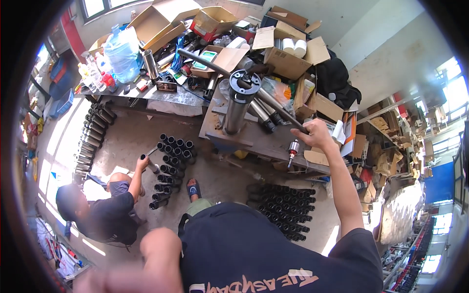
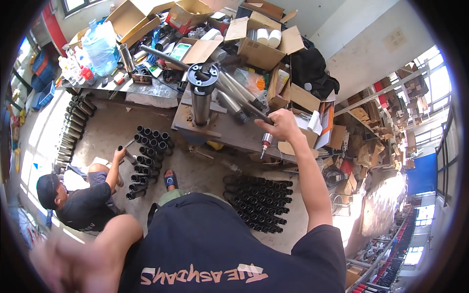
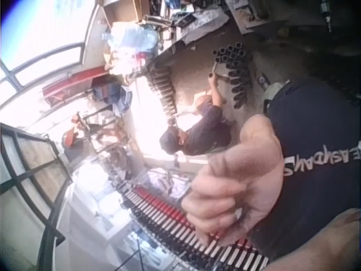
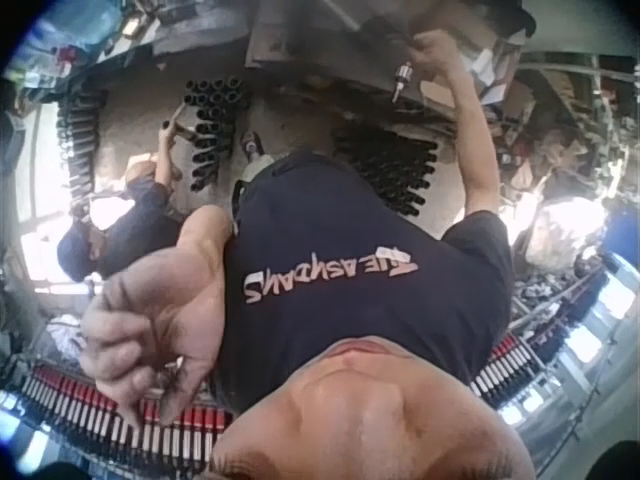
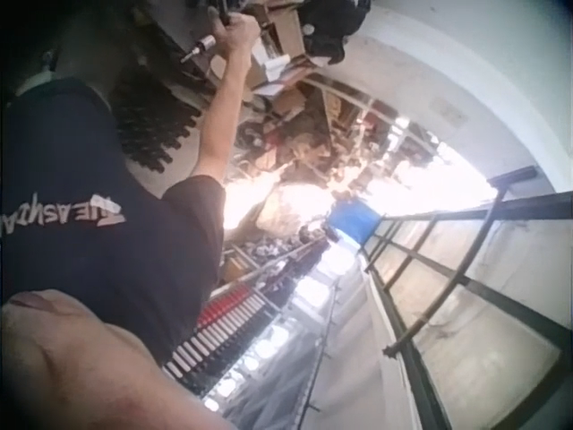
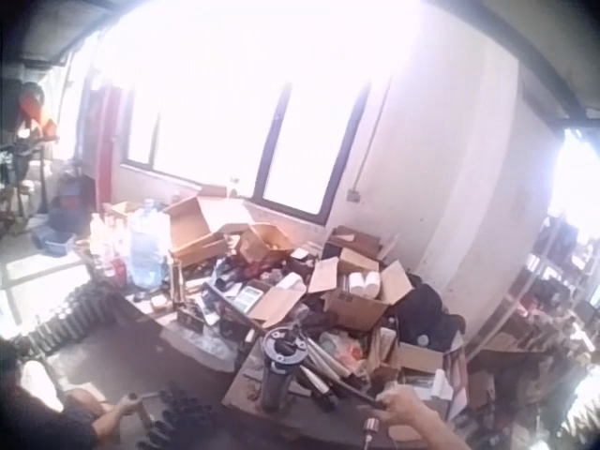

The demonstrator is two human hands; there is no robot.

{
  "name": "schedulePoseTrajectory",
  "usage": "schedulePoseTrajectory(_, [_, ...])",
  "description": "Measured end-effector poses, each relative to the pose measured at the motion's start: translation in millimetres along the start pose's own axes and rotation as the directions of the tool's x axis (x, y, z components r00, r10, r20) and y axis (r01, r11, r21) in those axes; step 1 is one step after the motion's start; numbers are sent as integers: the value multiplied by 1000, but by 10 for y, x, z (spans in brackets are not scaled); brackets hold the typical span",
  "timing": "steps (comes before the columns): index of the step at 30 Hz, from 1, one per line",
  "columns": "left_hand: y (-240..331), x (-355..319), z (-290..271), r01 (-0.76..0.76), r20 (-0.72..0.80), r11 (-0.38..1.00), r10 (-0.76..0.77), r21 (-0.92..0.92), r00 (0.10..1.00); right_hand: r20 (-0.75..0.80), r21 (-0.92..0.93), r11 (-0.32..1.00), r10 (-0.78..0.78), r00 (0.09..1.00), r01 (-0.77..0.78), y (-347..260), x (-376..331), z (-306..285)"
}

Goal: The person assembles metal cylinders by using a large T-handle tool to screw components together on a workbench, then places the assembled cylinders among a large number of similar components on the floor.

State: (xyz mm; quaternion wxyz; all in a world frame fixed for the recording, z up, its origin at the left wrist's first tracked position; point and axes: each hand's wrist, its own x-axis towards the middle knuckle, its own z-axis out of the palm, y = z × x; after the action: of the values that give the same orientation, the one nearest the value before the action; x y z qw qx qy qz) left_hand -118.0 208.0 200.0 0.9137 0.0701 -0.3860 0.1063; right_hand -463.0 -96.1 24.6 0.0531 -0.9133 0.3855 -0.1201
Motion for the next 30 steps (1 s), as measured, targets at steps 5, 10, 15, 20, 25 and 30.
schedulePoseTrajectory(5, [-1822,-1962,-558,494,11,478,-726,726,687,53,272,958,79,995,-91,225,32,-18])
schedulePoseTrajectory(10, [-2951,-2751,-837,605,28,321,-896,729,442,329,271,930,155,932,-250,298,335,-618])
schedulePoseTrajectory(15, [-3117,-2814,-975,460,122,464,-792,757,598,675,212,756,346,652,-620,455,230,-801])
schedulePoseTrajectory(20, [-3167,-2759,-1134,493,172,532,-780,688,602,902,429,-46,86,424,-902,-801,-505,151])
schedulePoseTrajectory(25, [-3156,-2787,-1357,526,120,554,-754,646,646,648,687,-476,58,760,-549,-2384,-505,812])
schedulePoseTrajectory(30, [-3276,-2869,-1376,515,166,643,-701,566,693,536,829,-396,366,760,-394,-3252,-126,1209])
